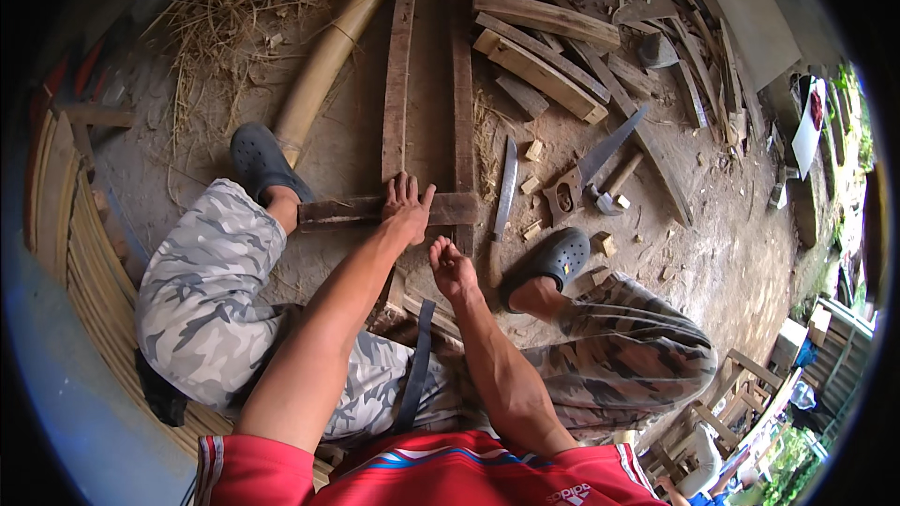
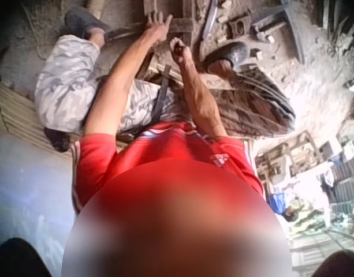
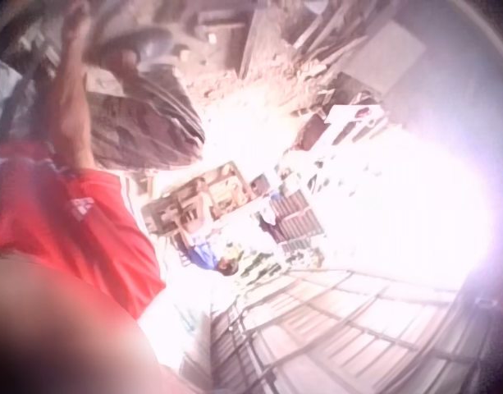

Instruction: The person sits on the floor and uses a knife to carve and shape small wooden pieces. They repeatedly adjust the wood, scrape surfaces, and remove shavings while assembling a small wooden frame.

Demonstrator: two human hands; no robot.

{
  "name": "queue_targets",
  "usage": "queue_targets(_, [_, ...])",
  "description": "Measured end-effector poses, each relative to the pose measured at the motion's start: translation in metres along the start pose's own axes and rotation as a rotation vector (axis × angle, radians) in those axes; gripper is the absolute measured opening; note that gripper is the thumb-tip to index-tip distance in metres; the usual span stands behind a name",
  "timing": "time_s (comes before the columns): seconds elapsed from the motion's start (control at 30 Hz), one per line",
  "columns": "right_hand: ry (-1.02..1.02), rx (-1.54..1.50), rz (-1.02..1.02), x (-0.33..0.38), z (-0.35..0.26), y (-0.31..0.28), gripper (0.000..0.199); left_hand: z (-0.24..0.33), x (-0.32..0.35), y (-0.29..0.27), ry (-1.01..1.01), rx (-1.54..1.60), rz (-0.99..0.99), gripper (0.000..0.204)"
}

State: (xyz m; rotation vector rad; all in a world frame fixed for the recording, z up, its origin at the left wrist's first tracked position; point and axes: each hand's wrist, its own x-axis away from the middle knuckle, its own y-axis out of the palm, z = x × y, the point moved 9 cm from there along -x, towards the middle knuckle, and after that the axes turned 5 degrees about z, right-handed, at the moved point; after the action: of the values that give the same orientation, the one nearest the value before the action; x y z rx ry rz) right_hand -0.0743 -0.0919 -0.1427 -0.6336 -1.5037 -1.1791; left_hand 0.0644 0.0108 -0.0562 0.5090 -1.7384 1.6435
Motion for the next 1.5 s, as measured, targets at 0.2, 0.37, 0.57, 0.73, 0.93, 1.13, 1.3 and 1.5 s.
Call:
queue_targets(0.2, [0.035,-0.100,0.110,-0.018,0.024,0.005,0.010,0.003,0.006,-0.006,0.040,0.048,-0.066,0.104])
queue_targets(0.37, [-0.045,-0.284,0.041,-0.041,0.021,0.010,0.011,0.001,0.006,-0.008,0.060,0.083,-0.097,0.102])
queue_targets(0.57, [-0.165,-0.418,-0.178,-0.051,0.010,0.010,0.021,0.001,0.005,-0.004,0.060,0.138,-0.145,0.100])
queue_targets(0.73, [-0.156,-0.330,-0.268,-0.054,0.017,0.014,0.030,0.001,0.007,-0.006,0.059,0.160,-0.122,0.101])
queue_targets(0.93, [-0.067,-0.317,-0.259,-0.077,0.021,0.028,0.043,0.002,0.009,-0.006,0.087,0.162,-0.184,0.094])
queue_targets(1.13, [-0.041,-0.379,-0.213,-0.080,0.016,0.038,0.048,0.001,0.007,-0.003,0.064,0.203,-0.178,0.108])
queue_targets(1.3, [-0.030,-0.385,-0.209,-0.060,0.016,0.054,0.049,0.001,0.004,0.002,0.064,0.201,-0.173,0.109])
queue_targets(1.5, [-0.073,-0.348,-0.080,-0.053,0.012,0.061,0.048,0.000,0.006,-0.005,0.063,0.208,-0.198,0.103])
